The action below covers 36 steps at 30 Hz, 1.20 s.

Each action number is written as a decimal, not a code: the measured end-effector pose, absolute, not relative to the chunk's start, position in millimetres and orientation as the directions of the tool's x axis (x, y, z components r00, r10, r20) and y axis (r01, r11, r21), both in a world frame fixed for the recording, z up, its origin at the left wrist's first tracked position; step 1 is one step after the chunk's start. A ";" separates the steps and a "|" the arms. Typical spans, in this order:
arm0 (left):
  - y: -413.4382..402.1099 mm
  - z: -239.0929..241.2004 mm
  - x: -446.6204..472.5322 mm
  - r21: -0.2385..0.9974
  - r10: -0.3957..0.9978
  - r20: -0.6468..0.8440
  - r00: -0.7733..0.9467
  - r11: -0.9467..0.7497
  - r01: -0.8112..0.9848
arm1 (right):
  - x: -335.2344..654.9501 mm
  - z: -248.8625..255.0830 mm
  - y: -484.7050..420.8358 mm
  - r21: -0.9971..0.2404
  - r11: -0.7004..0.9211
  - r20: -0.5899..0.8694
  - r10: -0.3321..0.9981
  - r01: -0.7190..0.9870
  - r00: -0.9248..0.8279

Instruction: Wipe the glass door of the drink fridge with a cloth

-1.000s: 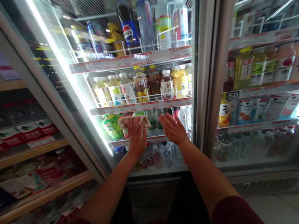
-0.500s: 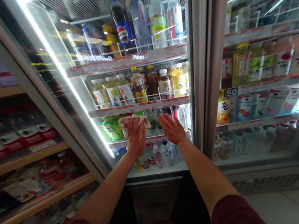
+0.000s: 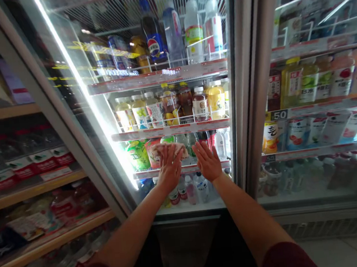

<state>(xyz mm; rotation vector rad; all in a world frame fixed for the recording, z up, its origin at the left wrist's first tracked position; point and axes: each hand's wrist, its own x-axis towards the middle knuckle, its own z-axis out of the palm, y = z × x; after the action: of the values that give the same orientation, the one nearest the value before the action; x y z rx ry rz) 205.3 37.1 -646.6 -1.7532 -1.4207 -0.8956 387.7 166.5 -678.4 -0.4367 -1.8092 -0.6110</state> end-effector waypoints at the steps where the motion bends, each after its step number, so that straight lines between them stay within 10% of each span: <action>1: 35.4 -650.1 204.6 -0.115 0.508 0.840 0.192 -0.179 0.977 | 386.3 -682.0 160.2 0.160 0.806 0.954 0.022 0.570 -0.298; 9: 32.7 -644.8 210.8 -0.072 0.434 0.877 0.207 -0.309 0.948 | 378.3 -661.5 116.9 -0.149 0.864 0.976 0.207 0.481 -0.071; 24: 16.2 -584.1 159.2 -0.217 0.398 0.876 0.272 -0.179 0.960 | 386.1 -630.9 134.2 0.297 0.834 0.910 -0.100 0.466 -0.402; 36: 27.2 -605.4 78.5 -0.081 0.354 0.934 0.043 0.095 0.992 | 423.2 -644.2 158.7 -0.012 0.910 0.998 0.037 0.414 -0.054</action>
<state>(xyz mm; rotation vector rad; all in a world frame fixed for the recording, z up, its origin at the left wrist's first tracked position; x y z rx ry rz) 78.5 27.2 -605.4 -1.4101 -1.4661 -0.8893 423.2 158.7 -644.2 -0.3573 -1.6053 -0.3170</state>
